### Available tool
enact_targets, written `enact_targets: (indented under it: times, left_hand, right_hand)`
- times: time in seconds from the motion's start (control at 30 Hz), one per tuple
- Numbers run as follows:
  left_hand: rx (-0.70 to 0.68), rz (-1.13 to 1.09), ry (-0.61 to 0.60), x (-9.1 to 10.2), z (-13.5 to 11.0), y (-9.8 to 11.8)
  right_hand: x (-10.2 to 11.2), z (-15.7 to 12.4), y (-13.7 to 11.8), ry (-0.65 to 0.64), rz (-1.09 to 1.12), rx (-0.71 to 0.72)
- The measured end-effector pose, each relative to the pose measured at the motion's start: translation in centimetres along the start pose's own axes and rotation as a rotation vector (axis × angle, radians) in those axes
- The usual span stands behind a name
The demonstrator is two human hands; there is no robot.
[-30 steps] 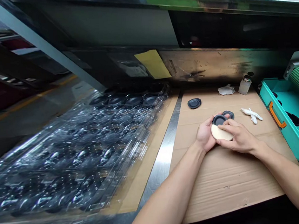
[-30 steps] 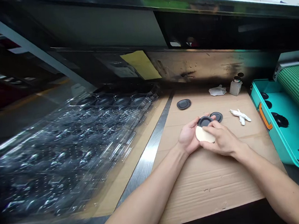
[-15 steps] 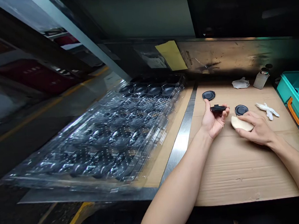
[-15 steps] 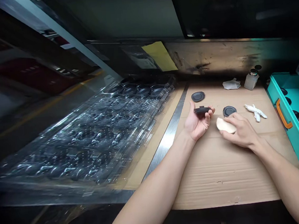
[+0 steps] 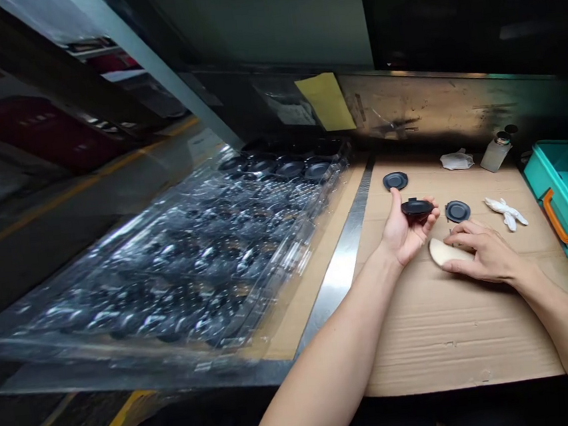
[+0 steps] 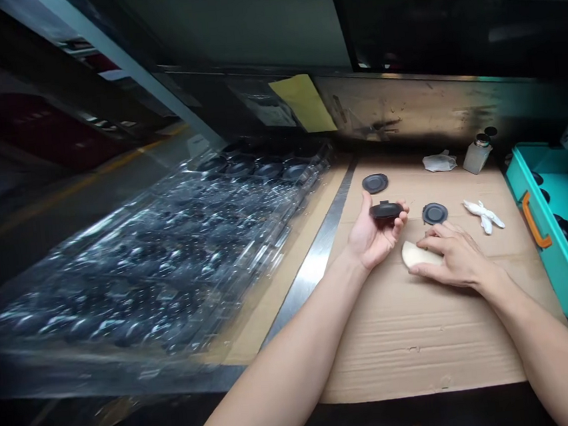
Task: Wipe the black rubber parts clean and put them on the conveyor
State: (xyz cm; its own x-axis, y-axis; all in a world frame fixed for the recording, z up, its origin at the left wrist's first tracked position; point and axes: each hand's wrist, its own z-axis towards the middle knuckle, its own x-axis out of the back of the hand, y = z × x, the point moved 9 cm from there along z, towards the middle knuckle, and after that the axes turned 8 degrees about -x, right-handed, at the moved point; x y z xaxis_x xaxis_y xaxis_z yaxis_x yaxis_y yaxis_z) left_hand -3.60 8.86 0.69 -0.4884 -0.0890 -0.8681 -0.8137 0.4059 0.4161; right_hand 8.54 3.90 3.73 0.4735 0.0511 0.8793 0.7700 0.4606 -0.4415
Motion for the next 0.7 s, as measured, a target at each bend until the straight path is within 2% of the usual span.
enact_targets:
  times: [0.07, 0.13, 0.17, 0.2, 0.27, 0.33, 0.4, 0.47, 0.57, 0.63, 0.7]
  left_hand:
    - [-0.038, 0.086, 0.01, 0.3, 0.2, 0.1]
    - [-0.061, 0.177, 0.014, 0.6, 0.4, -0.2]
    - [-0.055, 0.215, 0.016, 0.7, 0.5, -0.6]
    - [-0.035, 0.245, 0.013, 0.8, 0.5, -1.3]
    - [0.04, 0.279, -0.017, 0.6, 0.3, -3.3]
    - [0.129, 0.3, -0.07, 0.1, -0.4, -5.6]
    - [0.203, 0.33, -0.121, -0.5, -1.1, -7.7]
    - [0.246, 0.357, -0.153, -0.8, -1.7, -9.0]
    - [0.248, 0.355, -0.166, -1.0, -1.9, -9.3]
    - [0.239, 0.333, -0.163, -0.9, -1.8, -9.0]
    - [0.238, 0.319, -0.166, -0.9, -1.7, -8.8]
  right_hand:
    - [2.4, 0.2, 1.9, 0.201, -0.083, -0.103]
    - [5.4, -0.6, 5.1, 0.46, -0.208, -0.3]
    - [6.4, -1.2, 6.7, 0.545, -0.272, -0.399]
    - [6.9, -1.6, 8.2, 0.578, -0.32, -0.479]
    - [6.5, -1.8, 10.6, 0.513, -0.328, -0.542]
    - [5.8, -1.4, 11.7, 0.443, -0.247, -0.514]
    - [6.5, -0.7, 12.1, 0.482, -0.182, -0.504]
    - [8.6, 0.3, 12.7, 0.568, -0.184, -0.558]
    - [13.2, 3.0, 14.0, 0.641, -0.273, -0.659]
    - [16.2, 5.4, 15.0, 0.63, -0.344, -0.693]
    - [18.3, 8.0, 15.9, 0.553, -0.391, -0.678]
